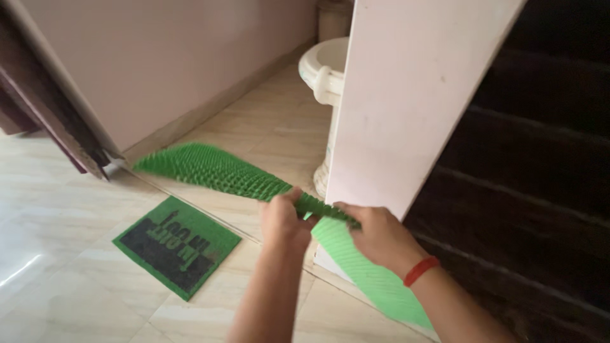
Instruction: The person picks up and unfolds two green doormats, one at a time, and places them on the floor near a doorway and stairs.
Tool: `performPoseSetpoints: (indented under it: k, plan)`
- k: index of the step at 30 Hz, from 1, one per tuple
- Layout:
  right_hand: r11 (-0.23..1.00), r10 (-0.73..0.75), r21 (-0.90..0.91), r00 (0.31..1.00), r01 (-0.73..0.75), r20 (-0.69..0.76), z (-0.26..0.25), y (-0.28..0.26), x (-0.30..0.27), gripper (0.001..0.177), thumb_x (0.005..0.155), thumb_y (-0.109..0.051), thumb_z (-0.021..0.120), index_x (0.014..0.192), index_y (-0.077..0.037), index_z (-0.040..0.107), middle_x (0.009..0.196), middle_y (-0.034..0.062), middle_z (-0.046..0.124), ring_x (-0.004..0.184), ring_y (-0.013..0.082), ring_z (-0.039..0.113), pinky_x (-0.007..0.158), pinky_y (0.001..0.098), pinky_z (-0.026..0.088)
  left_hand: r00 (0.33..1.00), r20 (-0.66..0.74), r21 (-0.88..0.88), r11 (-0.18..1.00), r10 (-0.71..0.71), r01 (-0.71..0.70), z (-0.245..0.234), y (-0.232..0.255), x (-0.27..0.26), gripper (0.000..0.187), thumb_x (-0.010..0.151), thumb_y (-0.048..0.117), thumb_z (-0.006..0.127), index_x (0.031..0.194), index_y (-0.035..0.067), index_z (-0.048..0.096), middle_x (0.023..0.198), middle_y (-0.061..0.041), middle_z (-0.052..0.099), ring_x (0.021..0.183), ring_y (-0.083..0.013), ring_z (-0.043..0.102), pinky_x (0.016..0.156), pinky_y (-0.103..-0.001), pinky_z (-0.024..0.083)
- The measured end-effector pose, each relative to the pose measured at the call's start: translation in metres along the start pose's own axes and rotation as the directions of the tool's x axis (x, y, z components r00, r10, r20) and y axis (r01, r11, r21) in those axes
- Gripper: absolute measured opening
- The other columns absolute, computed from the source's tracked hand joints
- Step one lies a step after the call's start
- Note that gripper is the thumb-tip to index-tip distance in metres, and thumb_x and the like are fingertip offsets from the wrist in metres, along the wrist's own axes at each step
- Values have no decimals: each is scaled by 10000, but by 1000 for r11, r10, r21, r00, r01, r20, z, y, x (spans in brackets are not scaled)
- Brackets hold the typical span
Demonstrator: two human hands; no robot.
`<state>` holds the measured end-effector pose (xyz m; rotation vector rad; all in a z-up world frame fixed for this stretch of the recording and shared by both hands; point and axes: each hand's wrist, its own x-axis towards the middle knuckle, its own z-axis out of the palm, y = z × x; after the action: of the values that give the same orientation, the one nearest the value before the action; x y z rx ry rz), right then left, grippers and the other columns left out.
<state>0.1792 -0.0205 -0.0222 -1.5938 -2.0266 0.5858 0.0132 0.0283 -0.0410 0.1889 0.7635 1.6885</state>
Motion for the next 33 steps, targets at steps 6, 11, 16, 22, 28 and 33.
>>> performPoseSetpoints:
  k: [6, 11, 16, 22, 28, 33]
  plan:
    - [980, 96, -169, 994, -105, -61, -15, 27, -18, 372, 924, -89, 606, 1252, -217, 726, 982, 147, 781, 784, 263, 791, 792, 347, 612, 992, -113, 49, 997, -52, 58, -40, 50, 44, 432, 971, 178, 581, 1365, 38, 472, 1362, -193, 527, 1184, -363, 559, 1039, -565, 517]
    - [978, -111, -192, 982, 81, -152, -25, 75, -36, 481, 825, -3, 609, 1263, -166, 723, 1130, 105, 767, 865, 243, 792, 815, 337, 632, 974, 88, -24, 977, -211, 214, -70, 82, 65, 448, 1016, 353, 493, 1327, 31, 521, 1384, -194, 562, 1252, -355, 566, 1093, -572, 474]
    - [889, -318, -408, 921, 206, -227, -29, 117, -58, 503, 813, 80, 541, 1202, -158, 754, 1194, 73, 767, 975, 229, 771, 861, 331, 633, 880, 379, 166, 956, -287, 240, -84, 95, 57, 730, 913, 679, 476, 1315, 70, 515, 1352, -188, 569, 1262, -361, 563, 1035, -581, 488]
    - [786, -498, -531, 832, 315, -244, -42, 155, -94, 524, 803, 98, 555, 1258, -109, 713, 1213, 115, 744, 1017, 273, 754, 885, 350, 619, 872, 410, 141, 963, -267, 229, -106, 101, 72, 1100, 764, 934, 381, 1286, -14, 578, 1339, -279, 645, 1146, -378, 677, 889, -490, 561]
    - [721, -585, -571, 787, 393, -197, -63, 176, -137, 511, 817, 25, 619, 1306, -117, 673, 1231, 127, 731, 1049, 270, 742, 888, 365, 558, 859, 281, 519, 820, -429, 240, -88, 80, 95, 523, 939, 538, 623, 1130, 56, 692, 1158, -158, 662, 935, -313, 665, 760, -478, 586]
    - [866, -339, -478, 874, 146, -347, -83, 213, -166, 467, 839, -52, 637, 1294, -148, 681, 1211, 112, 738, 1034, 281, 738, 894, 355, 610, 820, 211, 623, 720, -532, 307, -50, 42, 47, 333, 879, 269, 634, 1085, 16, 698, 1080, -172, 700, 895, -326, 683, 785, -491, 599]
